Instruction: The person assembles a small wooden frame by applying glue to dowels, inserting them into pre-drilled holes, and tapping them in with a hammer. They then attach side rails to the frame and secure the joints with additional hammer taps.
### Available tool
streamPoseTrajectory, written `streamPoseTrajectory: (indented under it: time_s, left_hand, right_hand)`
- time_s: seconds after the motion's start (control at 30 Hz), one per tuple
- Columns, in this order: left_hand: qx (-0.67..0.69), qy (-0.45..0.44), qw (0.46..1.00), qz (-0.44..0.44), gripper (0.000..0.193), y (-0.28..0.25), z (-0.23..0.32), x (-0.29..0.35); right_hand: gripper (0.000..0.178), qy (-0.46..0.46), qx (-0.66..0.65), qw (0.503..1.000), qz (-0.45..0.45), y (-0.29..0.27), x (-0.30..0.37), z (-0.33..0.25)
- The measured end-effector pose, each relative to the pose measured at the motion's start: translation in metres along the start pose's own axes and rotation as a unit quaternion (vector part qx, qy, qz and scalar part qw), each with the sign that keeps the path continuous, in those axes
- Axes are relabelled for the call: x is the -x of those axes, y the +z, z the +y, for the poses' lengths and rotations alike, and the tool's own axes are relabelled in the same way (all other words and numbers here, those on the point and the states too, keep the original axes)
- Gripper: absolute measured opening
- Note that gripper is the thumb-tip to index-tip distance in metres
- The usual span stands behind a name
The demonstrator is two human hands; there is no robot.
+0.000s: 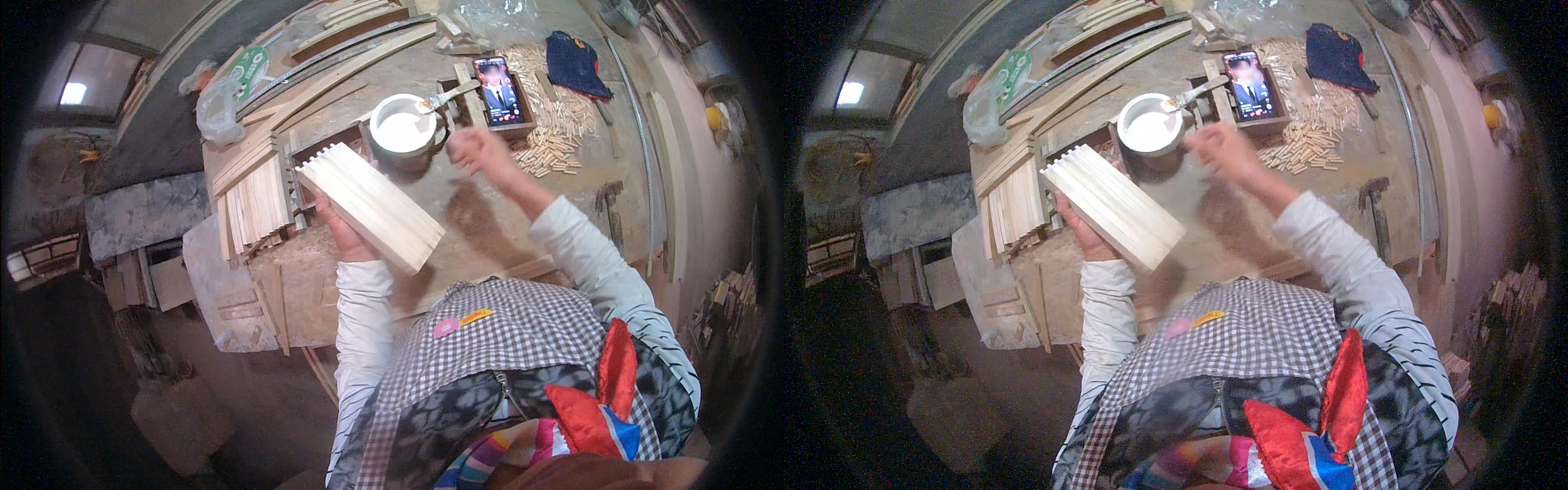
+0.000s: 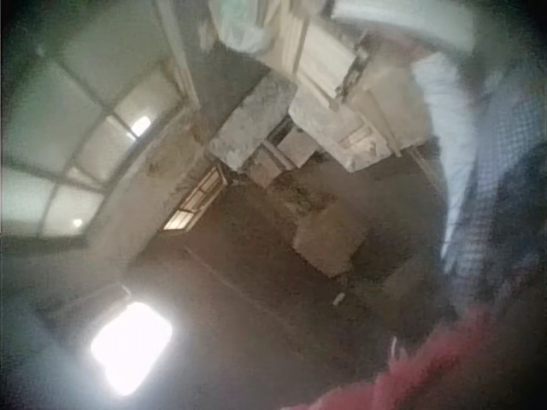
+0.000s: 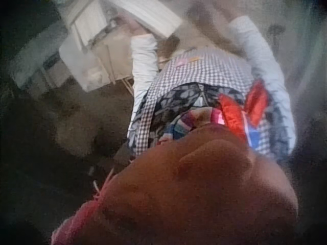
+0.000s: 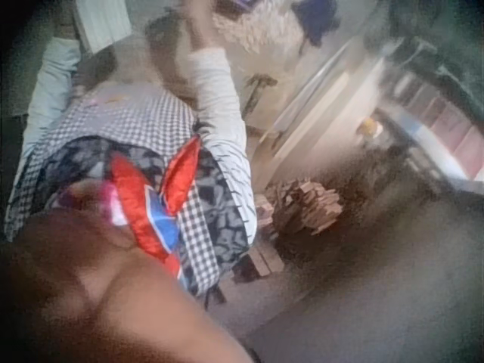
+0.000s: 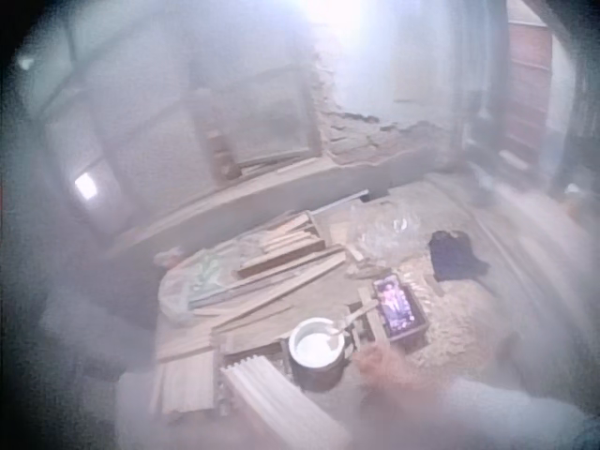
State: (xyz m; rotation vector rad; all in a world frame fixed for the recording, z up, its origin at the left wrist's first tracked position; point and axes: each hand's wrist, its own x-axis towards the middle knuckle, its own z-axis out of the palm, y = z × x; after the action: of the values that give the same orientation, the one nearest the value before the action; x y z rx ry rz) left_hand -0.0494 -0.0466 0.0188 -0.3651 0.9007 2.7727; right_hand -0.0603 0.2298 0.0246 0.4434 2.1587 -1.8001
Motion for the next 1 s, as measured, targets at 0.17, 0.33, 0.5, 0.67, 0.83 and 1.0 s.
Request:
streamPoseTrajectory:
  time_s: [0.17, 0.33, 0.5, 0.67, 0.83, 1.0]
  left_hand:
    - [-0.07, 0.044, 0.996, -0.017, 0.092, 0.018, -0.016, 0.009]
    - [-0.061, 0.025, 0.996, -0.056, 0.093, 0.019, -0.016, 0.014]
    - [-0.406, 0.217, 0.883, 0.091, 0.112, 0.017, -0.002, 0.031]
    - [-0.773, 0.224, 0.564, -0.186, 0.13, 0.032, 0.001, 0.061]
    - [-0.76, 0.121, 0.548, -0.329, 0.136, 0.048, -0.028, 0.064]
    - [-0.683, -0.037, 0.659, -0.313, 0.134, 0.047, -0.027, 0.056]
  right_hand:
    - [0.129, -0.064, 0.105, 0.976, -0.182, 0.05, 0.085, -0.008]
    - [0.115, -0.092, 0.117, 0.976, -0.159, 0.058, 0.1, -0.017]
    - [0.092, -0.098, 0.229, 0.959, -0.136, 0.027, 0.09, -0.01]
    - [0.084, -0.202, 0.436, 0.862, -0.162, 0.014, 0.083, -0.012]
    - [0.087, -0.241, 0.558, 0.742, -0.284, 0.026, 0.082, -0.027]
    - [0.09, -0.228, 0.506, 0.763, -0.33, 0.017, 0.073, -0.052]
